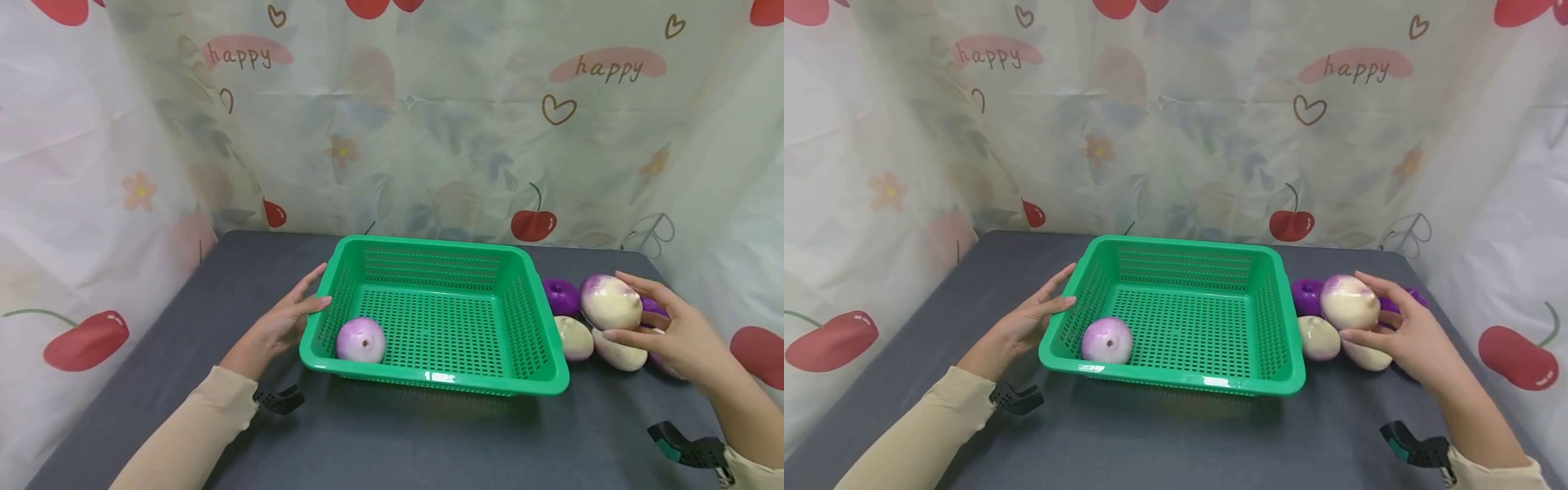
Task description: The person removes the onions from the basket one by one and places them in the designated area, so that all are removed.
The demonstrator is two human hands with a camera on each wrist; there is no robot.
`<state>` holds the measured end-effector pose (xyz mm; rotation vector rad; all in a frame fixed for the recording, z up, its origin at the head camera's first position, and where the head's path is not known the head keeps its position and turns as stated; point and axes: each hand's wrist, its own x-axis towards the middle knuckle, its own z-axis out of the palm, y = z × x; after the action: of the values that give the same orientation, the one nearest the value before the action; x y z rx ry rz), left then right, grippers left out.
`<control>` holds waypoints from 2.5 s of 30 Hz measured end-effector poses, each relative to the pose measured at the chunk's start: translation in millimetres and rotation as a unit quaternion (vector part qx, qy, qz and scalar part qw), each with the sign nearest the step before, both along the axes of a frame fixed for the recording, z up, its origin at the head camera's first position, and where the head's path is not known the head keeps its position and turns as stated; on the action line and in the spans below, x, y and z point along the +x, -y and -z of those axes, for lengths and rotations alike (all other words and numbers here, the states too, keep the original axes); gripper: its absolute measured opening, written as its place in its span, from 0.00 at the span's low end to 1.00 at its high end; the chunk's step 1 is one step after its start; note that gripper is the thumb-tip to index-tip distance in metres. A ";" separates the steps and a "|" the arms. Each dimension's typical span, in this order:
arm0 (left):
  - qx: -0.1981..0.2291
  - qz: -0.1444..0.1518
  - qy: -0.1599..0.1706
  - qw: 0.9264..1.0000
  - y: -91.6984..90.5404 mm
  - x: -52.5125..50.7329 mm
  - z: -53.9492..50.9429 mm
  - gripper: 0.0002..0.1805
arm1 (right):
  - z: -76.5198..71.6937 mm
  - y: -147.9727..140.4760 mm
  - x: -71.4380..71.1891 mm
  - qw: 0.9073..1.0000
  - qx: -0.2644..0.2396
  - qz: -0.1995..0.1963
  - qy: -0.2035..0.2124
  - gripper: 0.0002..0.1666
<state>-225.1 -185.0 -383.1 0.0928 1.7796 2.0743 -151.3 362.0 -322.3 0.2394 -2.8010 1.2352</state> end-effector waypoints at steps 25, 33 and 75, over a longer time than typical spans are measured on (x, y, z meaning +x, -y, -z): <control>0.001 -0.002 0.001 1.000 0.2 -0.3 0.4 0.42 | 94.7 0.2 37.5 0.983 -0.094 -0.155 0.005 0.46; 0.005 -0.002 0.002 1.000 -0.5 0.2 -0.2 0.42 | 95.4 3.4 36.0 0.987 -0.073 -0.144 0.011 0.46; 0.003 0.001 -0.006 1.000 -0.6 0.6 -0.1 0.42 | 93.2 0.5 37.4 0.986 -0.068 -0.144 0.053 0.48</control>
<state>-224.5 -184.5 -383.0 0.1084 1.7796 2.0817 -113.9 361.5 -415.5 0.6060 -2.8280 1.5340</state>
